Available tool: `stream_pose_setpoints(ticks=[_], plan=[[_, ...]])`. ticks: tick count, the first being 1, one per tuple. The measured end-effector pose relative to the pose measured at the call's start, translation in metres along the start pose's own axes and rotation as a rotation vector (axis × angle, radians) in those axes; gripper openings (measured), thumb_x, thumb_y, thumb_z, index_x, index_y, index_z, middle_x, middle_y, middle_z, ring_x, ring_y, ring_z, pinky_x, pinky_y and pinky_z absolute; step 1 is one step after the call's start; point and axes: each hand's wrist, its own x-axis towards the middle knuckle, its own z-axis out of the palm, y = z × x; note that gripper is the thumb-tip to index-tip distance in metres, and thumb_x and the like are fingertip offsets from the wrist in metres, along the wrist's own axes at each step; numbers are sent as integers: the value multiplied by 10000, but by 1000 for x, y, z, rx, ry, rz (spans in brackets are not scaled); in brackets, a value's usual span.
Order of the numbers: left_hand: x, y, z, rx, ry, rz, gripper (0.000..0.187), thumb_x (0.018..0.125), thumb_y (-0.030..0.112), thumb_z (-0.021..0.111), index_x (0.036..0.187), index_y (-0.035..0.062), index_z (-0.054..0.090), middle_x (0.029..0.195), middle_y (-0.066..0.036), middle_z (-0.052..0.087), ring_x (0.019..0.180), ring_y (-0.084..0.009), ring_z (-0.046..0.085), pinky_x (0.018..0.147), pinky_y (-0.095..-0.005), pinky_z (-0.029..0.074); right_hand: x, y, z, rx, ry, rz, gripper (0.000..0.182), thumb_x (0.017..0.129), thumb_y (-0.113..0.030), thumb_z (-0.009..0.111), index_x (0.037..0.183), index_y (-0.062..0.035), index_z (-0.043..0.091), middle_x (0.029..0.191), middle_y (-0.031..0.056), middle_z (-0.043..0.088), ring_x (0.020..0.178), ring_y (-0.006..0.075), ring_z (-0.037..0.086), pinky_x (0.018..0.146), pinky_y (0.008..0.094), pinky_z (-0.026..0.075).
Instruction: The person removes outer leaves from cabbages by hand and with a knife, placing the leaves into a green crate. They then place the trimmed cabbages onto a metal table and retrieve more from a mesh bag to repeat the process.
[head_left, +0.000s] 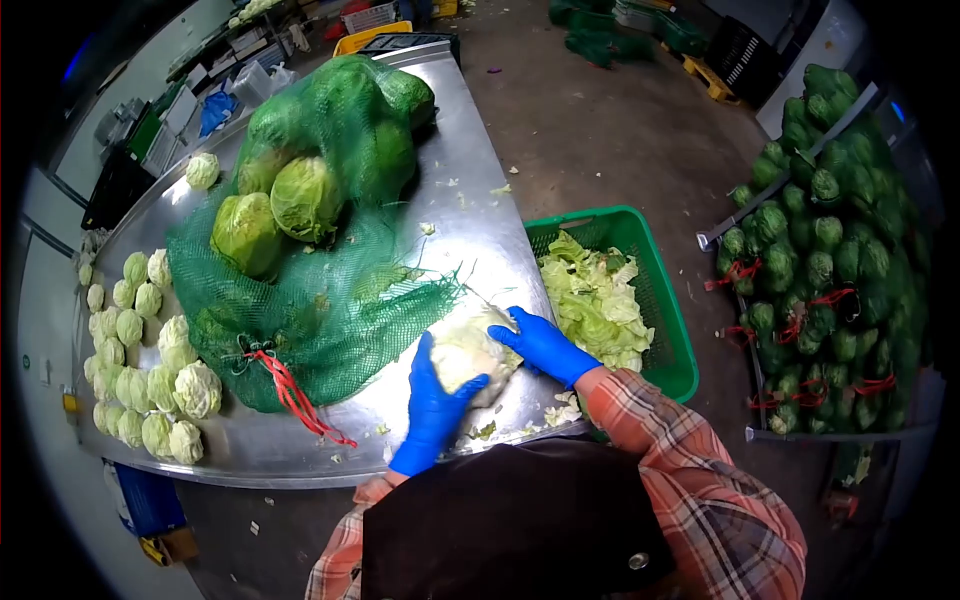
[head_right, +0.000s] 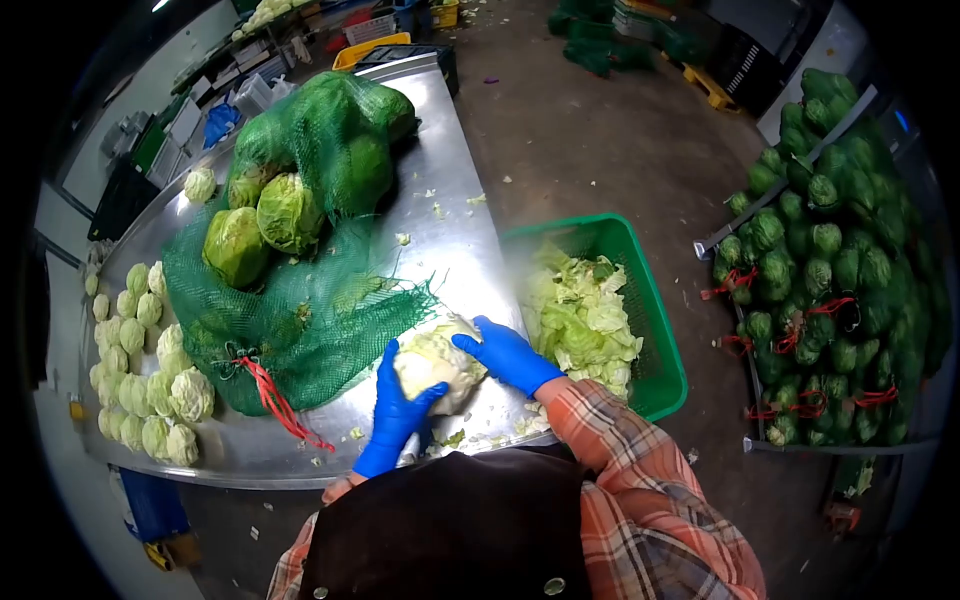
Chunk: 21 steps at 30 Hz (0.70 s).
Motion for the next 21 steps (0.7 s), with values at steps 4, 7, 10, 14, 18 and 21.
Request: stream_pose_setpoints(ticks=[4,7,10,14,18,21], plan=[[-5,-10,-60,-663,-224,-186,1009,707,198,824,1477,4,201,1397,-191,405,1286,-276,424,1068,-380,366,-4,29,2,472,-31,277,451,901,-319,616,1190,4,494,716,72,563,439,119,500,404,264,427],[-16,-26,-59,-701,-30,-317,935,715,202,820,1440,-4,269,1369,-182,434,1246,-262,464,1027,-373,407,-12,9,-15,442,-62,330,514,900,-381,619,1242,-27,470,737,68,563,428,115,487,392,259,417],[-17,-56,-36,-444,128,-210,1050,662,303,870,1447,-11,247,1358,-194,445,1230,-283,474,1017,-380,418,-16,3,-20,152,50,50,681,905,-495,572,1409,-90,358,1128,196,599,647,262,628,590,345,522],[-11,5,-29,-94,54,-5,1258,569,361,922,1475,-35,144,1367,-250,421,1239,-307,472,1018,-392,424,-33,-54,-18,-208,-184,-198,752,940,-513,482,1525,-193,134,1380,247,454,1015,440,610,881,443,503],[-5,11,-14,-171,17,-16,1280,519,405,935,1429,-89,183,1303,-247,482,1203,-307,508,983,-389,448,-25,-44,18,-268,-57,-461,731,942,-480,487,1518,-182,149,1383,236,455,968,410,636,835,461,521],[-1,17,-22,57,-27,-25,1255,543,322,936,1461,-66,172,1431,-240,369,1307,-309,420,1065,-404,385,-14,-51,9,-269,-174,-279,686,945,-452,494,1499,-163,211,1364,213,487,991,400,630,849,448,514]])
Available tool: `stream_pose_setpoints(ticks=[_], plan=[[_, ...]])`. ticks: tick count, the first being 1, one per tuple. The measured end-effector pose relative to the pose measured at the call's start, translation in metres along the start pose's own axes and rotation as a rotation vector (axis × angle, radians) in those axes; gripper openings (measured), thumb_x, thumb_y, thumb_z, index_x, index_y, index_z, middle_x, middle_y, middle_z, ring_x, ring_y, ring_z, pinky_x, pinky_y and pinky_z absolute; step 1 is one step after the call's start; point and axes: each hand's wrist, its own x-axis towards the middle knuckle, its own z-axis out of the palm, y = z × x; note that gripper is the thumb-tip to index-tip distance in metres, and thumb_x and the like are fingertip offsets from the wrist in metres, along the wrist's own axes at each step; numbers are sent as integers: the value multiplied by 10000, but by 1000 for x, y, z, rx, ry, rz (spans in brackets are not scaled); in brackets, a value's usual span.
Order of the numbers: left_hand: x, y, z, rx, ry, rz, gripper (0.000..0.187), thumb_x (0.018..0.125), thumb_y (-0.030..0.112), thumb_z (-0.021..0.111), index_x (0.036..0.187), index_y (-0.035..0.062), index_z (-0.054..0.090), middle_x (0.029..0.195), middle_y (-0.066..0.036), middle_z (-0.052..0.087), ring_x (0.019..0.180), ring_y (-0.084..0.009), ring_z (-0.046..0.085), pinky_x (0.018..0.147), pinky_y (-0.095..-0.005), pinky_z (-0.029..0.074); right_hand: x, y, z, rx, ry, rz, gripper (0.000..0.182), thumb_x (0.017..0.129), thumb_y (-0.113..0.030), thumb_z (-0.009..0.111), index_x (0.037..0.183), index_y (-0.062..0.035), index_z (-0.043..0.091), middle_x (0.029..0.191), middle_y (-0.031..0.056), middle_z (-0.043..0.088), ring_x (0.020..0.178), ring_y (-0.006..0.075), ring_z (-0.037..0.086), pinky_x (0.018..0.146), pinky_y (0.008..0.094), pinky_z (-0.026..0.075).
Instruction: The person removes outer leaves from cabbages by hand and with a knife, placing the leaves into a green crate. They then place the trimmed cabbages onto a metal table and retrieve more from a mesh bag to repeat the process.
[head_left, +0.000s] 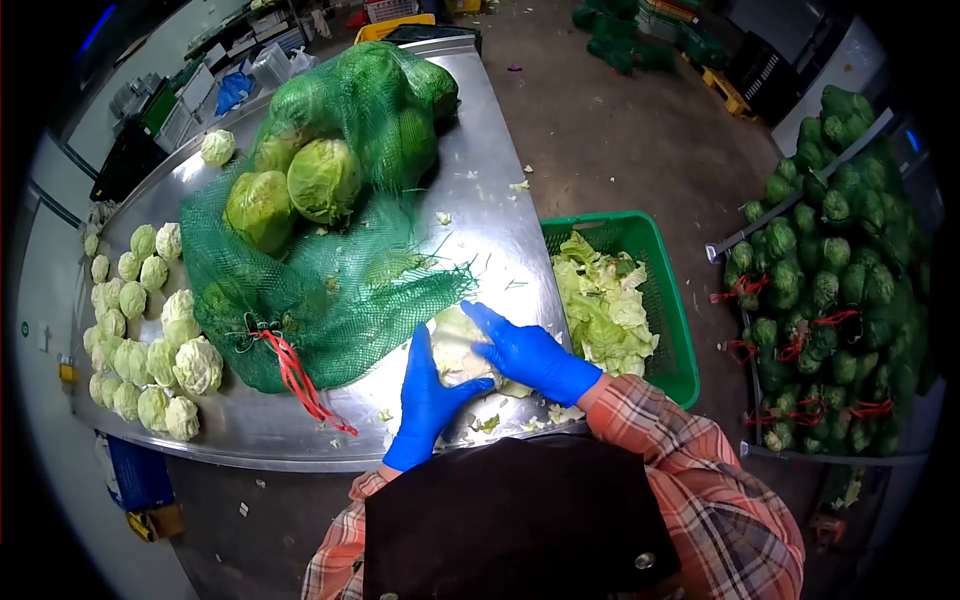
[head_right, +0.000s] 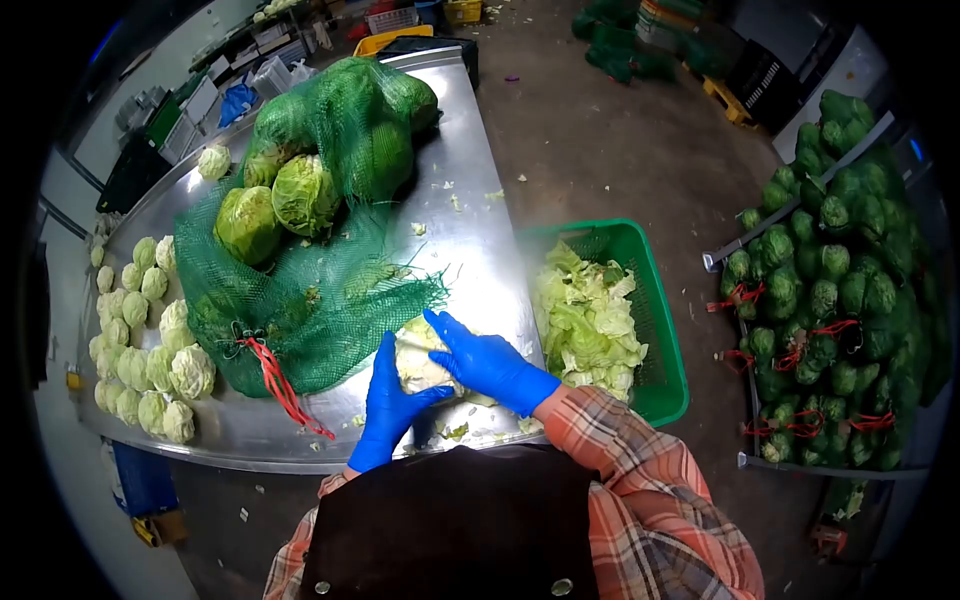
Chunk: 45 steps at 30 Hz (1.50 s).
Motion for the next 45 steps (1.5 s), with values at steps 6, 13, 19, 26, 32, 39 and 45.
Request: stream_pose_setpoints(ticks=[6,13,19,26,32,39,45], plan=[[10,-20,-3,-8,-126,127,1277,514,372,931,1458,-66,190,1426,-249,382,1313,-341,414,1069,-417,374,7,21,-12,95,54,-148,749,926,-466,533,1514,-172,174,1240,264,568,1055,431,600,922,442,470],[16,-19,-11,-107,-166,27,1251,526,377,929,1457,-53,212,1431,-239,389,1307,-331,427,1066,-403,379,-3,8,7,189,133,-5,648,941,-474,508,1456,-128,322,1203,255,592,1020,427,613,879,427,494],[12,0,-14,209,-252,248,1229,491,372,925,1444,-41,268,1416,-246,412,1301,-379,430,1068,-414,374,4,7,-32,483,-38,243,572,899,-400,613,1379,-136,450,1026,185,666,727,264,625,634,370,508],[10,-46,-57,331,-369,468,1275,502,377,924,1489,26,196,1505,-244,268,1411,-397,235,1122,-456,290,5,42,1,971,123,317,306,905,-201,613,1133,-8,545,831,115,677,438,109,505,378,239,402],[-18,-31,-17,6,-35,205,1284,502,342,934,1452,-70,174,1421,-277,358,1296,-366,415,1075,-419,356,9,50,36,422,436,30,765,853,-315,713,1475,-138,306,1237,206,556,946,243,641,778,331,526],[-18,-19,-12,-33,-43,212,1177,539,302,914,1429,-73,242,1429,-274,351,1337,-370,371,1099,-413,323,0,2,30,598,11,70,614,855,-385,691,1379,-135,491,1177,192,620,874,217,646,724,314,540],[-31,-18,-39,51,-108,200,1287,523,330,927,1474,-42,143,1484,-283,247,1382,-387,283,1125,-435,274,-8,-10,10,828,-33,297,708,848,-319,707,1446,-131,377,900,76,616,520,70,481,458,219,439]])
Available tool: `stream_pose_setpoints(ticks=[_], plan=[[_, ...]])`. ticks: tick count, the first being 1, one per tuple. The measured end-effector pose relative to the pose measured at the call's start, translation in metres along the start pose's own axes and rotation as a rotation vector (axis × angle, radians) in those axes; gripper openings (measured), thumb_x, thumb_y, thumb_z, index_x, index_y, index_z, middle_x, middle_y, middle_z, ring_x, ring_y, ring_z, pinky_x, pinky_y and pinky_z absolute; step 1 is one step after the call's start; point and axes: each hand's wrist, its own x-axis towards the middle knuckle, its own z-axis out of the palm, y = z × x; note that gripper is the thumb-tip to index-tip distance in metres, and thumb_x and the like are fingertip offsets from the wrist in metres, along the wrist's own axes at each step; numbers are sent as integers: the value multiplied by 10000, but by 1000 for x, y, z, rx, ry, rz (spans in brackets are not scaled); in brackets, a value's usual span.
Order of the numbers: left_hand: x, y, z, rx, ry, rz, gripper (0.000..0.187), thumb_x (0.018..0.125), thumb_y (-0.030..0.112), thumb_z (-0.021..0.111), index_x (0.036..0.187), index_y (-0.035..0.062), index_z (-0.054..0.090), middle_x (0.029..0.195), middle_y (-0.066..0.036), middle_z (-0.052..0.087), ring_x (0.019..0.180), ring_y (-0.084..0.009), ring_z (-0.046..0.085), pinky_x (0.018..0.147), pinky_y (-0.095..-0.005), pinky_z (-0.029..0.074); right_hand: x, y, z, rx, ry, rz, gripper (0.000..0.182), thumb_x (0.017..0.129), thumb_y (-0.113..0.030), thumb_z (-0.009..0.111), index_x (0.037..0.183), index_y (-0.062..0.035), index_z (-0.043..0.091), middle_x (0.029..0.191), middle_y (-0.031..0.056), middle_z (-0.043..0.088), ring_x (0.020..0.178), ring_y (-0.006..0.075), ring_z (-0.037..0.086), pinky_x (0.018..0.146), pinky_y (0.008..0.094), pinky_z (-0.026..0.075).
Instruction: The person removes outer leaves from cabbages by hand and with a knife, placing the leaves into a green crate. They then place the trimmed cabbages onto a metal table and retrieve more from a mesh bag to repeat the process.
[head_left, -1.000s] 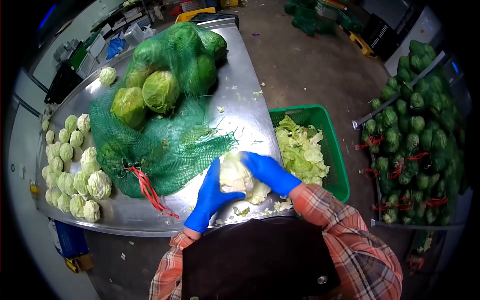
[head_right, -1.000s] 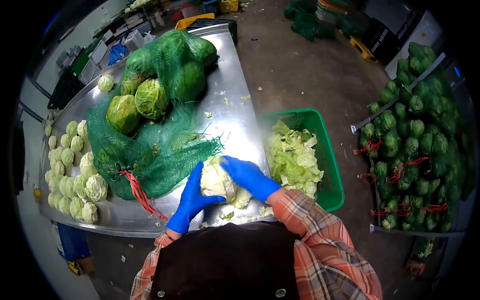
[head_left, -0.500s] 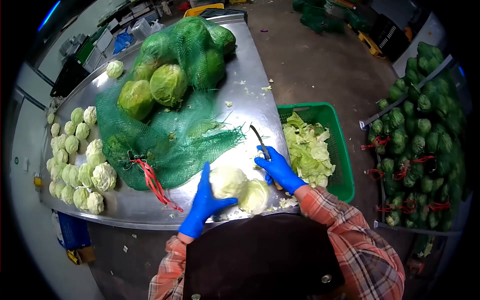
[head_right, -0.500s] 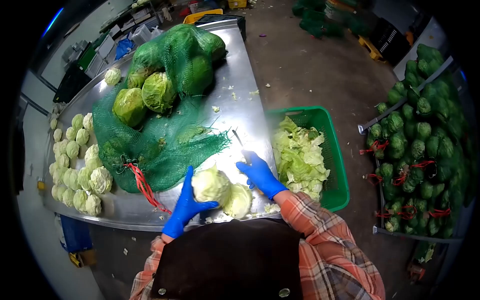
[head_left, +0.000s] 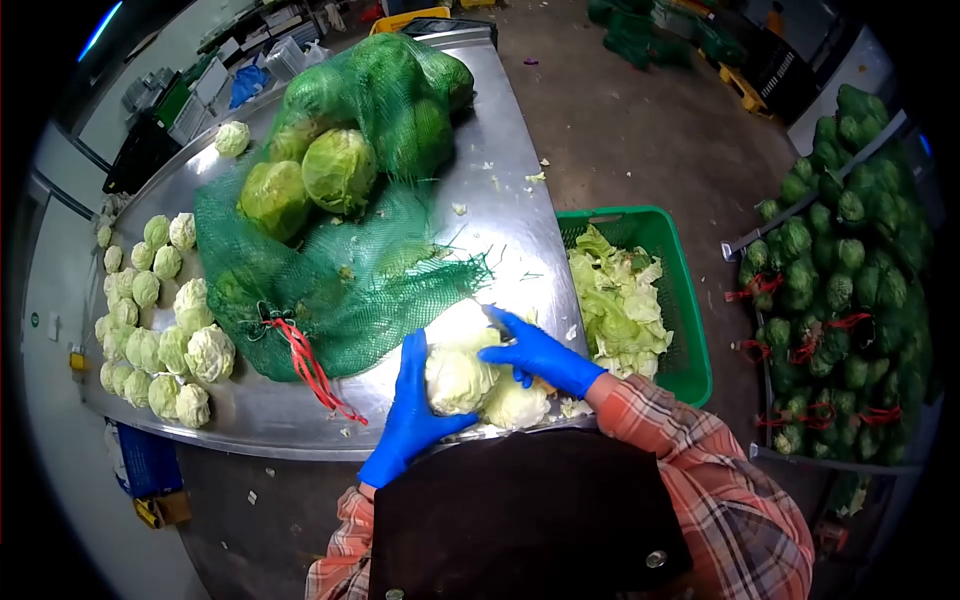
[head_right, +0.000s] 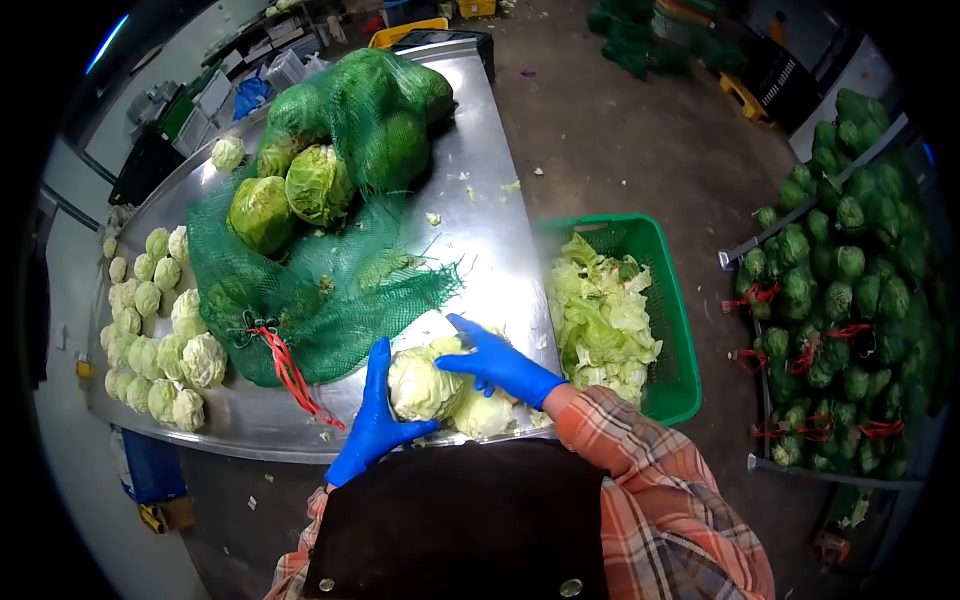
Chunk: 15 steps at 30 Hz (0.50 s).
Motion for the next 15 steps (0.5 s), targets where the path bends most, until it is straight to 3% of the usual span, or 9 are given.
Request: stream_pose_setpoints(ticks=[1,2,4,7,10,11,12,14,15], plan=[[1,14,4,35,34,23,1313,520,342,928,1486,-14,112,1491,-289,223,1371,-409,289,1117,-455,283,2,2,3,-112,-137,50,801,805,-388,739,1464,-132,362,1071,124,609,573,101,526,495,236,458],[-2,19,12,163,36,13,1299,527,336,927,1487,-8,122,1492,-293,213,1363,-427,291,1111,-472,291,4,10,17,-118,-97,-84,721,823,-386,727,1433,-144,429,984,104,619,571,111,537,508,239,463],[-6,4,19,115,90,-24,1264,530,318,928,1480,-6,160,1478,-295,241,1353,-435,305,1109,-470,297,11,24,24,-40,20,-132,510,859,-372,689,1266,-81,587,849,71,617,540,100,531,484,236,456],[-15,-6,14,102,111,69,1200,544,284,926,1465,-2,212,1465,-269,288,1351,-405,328,1107,-459,305,20,34,4,34,52,-7,274,893,-318,638,915,-46,625,744,41,614,466,83,515,421,230,439],[-21,-14,11,-55,147,2,1151,552,262,924,1447,-7,253,1454,-242,324,1349,-365,350,1105,-443,315,15,46,-18,19,55,50,229,877,-277,623,906,-50,638,751,36,624,460,86,524,415,236,441],[-22,-15,9,-60,174,3,1157,548,269,926,1446,-13,254,1435,-226,356,1332,-336,378,1098,-428,327,16,49,-21,-2,137,111,231,867,-249,668,963,-40,648,789,35,666,429,54,478,387,204,393],[-21,-14,10,-67,184,-13,1171,542,274,927,1451,-11,246,1428,-226,366,1322,-338,389,1092,-426,334,14,49,-25,-113,157,23,441,838,-272,710,1196,-45,586,1098,108,666,655,143,641,558,261,525],[-11,-9,14,-83,203,-43,1199,532,283,930,1460,-8,229,1413,-226,385,1301,-342,411,1081,-422,349,14,35,-11,-364,94,-497,758,801,-323,752,1428,-99,389,1400,152,480,1094,270,614,896,356,514],[-6,-4,15,-95,211,-39,1224,540,281,923,1477,-6,189,1395,-225,408,1277,-335,435,1064,-419,368,6,19,-5,-361,-56,-436,853,782,-336,769,1469,-129,308,1469,152,375,1228,291,493,1000,380,421]])
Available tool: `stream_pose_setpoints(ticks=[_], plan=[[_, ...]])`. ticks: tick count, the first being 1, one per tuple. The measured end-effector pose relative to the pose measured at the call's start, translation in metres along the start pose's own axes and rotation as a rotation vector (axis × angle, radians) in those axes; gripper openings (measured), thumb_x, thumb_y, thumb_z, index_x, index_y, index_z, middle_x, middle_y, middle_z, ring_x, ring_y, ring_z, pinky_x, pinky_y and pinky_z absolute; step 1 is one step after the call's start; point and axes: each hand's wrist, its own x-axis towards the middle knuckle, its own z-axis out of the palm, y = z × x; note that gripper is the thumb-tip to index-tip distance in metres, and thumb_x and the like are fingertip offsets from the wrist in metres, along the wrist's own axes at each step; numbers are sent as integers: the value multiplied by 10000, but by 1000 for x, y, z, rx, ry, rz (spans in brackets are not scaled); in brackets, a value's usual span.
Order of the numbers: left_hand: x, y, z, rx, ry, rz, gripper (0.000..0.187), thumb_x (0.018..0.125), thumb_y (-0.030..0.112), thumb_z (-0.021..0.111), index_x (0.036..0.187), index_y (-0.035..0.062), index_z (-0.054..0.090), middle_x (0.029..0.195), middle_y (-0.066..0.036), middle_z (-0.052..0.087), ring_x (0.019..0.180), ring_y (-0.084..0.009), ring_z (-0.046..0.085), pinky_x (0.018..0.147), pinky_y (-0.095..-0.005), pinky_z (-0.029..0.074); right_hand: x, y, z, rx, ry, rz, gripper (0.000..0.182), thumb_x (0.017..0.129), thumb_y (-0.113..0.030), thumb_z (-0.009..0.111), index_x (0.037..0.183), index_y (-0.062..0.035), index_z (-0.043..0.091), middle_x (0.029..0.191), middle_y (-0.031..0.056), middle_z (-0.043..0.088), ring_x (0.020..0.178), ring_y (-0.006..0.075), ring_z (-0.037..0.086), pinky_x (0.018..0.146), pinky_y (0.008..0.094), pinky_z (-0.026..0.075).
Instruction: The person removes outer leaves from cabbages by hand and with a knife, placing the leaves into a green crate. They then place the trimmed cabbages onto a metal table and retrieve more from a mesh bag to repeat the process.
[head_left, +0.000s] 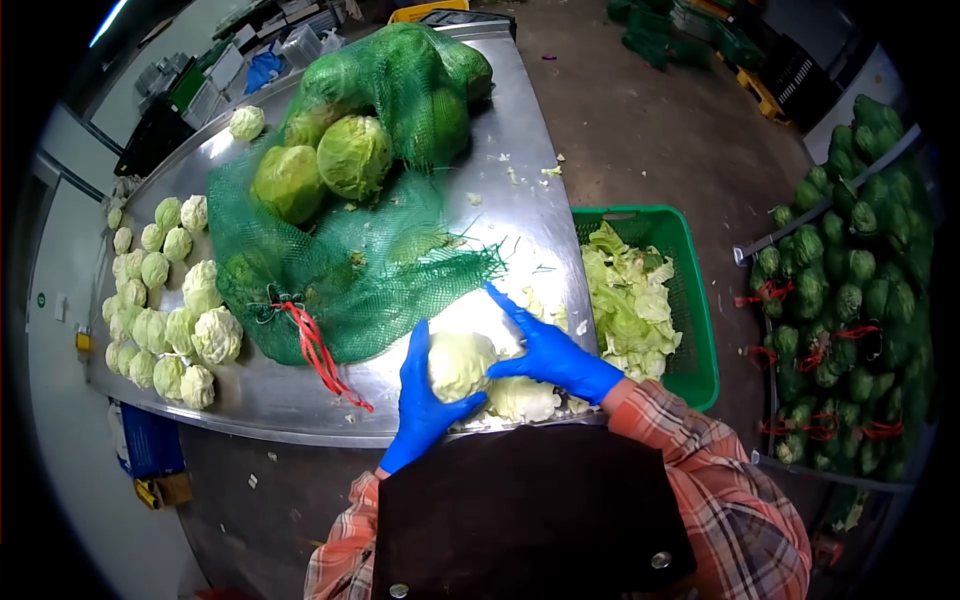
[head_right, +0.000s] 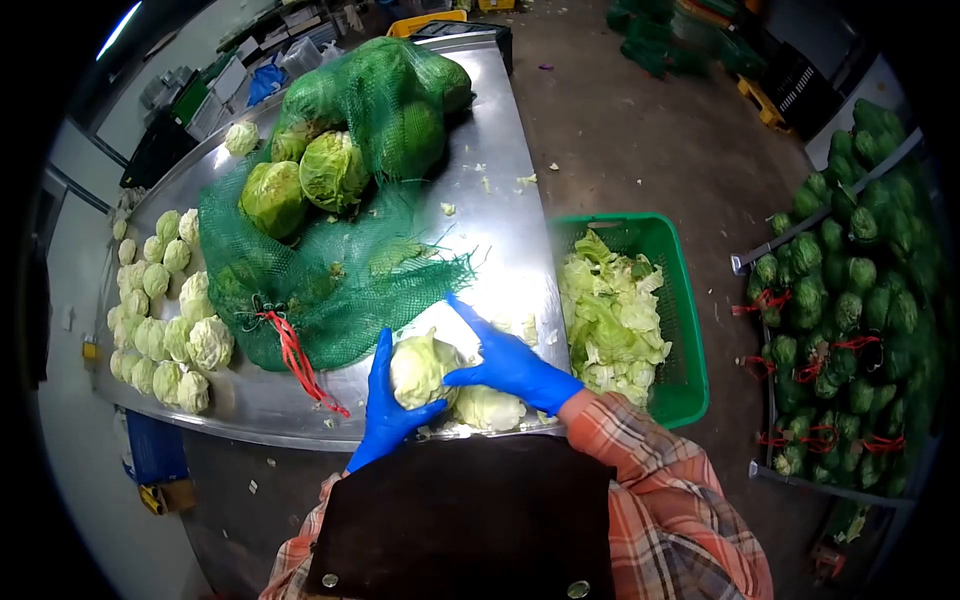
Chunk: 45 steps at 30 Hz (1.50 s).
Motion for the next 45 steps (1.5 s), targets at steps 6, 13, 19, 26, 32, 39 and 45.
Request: stream_pose_setpoints(ticks=[6,13,19,26,32,39,45], plan=[[13,-18,6,-330,-34,-151,1230,562,276,905,1493,-1,150,1394,-221,416,1267,-317,450,1060,-412,371,26,7,16,25,-34,-77,486,825,-310,727,1231,-102,562,1244,130,539,1107,308,570,942,363,454],[30,-17,1,-178,-207,45,1209,560,292,905,1486,-10,188,1479,-207,328,1339,-297,373,1102,-396,323,6,-3,-10,52,-112,113,231,878,-228,672,1027,-58,625,875,86,604,742,192,616,663,303,502],[28,-29,-6,-301,-175,-51,1186,635,261,881,1504,5,116,1529,-181,244,1376,-279,318,1121,-384,292,-18,-46,-43,409,-394,443,203,878,-225,680,948,-35,657,673,10,571,485,72,508,449,222,418],[32,-19,-2,-442,-170,-122,1124,654,213,865,1497,6,149,1492,-173,302,1332,-265,377,1099,-385,327,3,-28,-18,264,-16,417,969,802,-462,721,1520,-108,174,1319,207,510,699,159,598,541,263,506],[20,-30,-14,-408,-42,-70,903,759,290,751,1466,19,259,1400,-154,421,1292,-265,429,1081,-376,354,14,16,9,448,58,496,440,884,-307,662,1191,-9,556,776,47,556,569,121,569,472,254,470],[0,-27,1,-1536,149,-585,760,910,609,395,1469,103,297,1470,-157,371,1322,-359,405,1091,-510,342,-24,-27,-23,422,-125,446,371,851,-220,701,1137,-4,607,780,54,617,564,90,574,485,230,476],[12,3,3,-1642,100,-537,793,904,664,327,1463,101,310,1461,-184,369,1322,-373,399,1087,-540,336,-33,9,-46,-334,171,135,674,804,-321,750,1364,-69,473,1179,154,619,1094,265,607,911,342,496]])
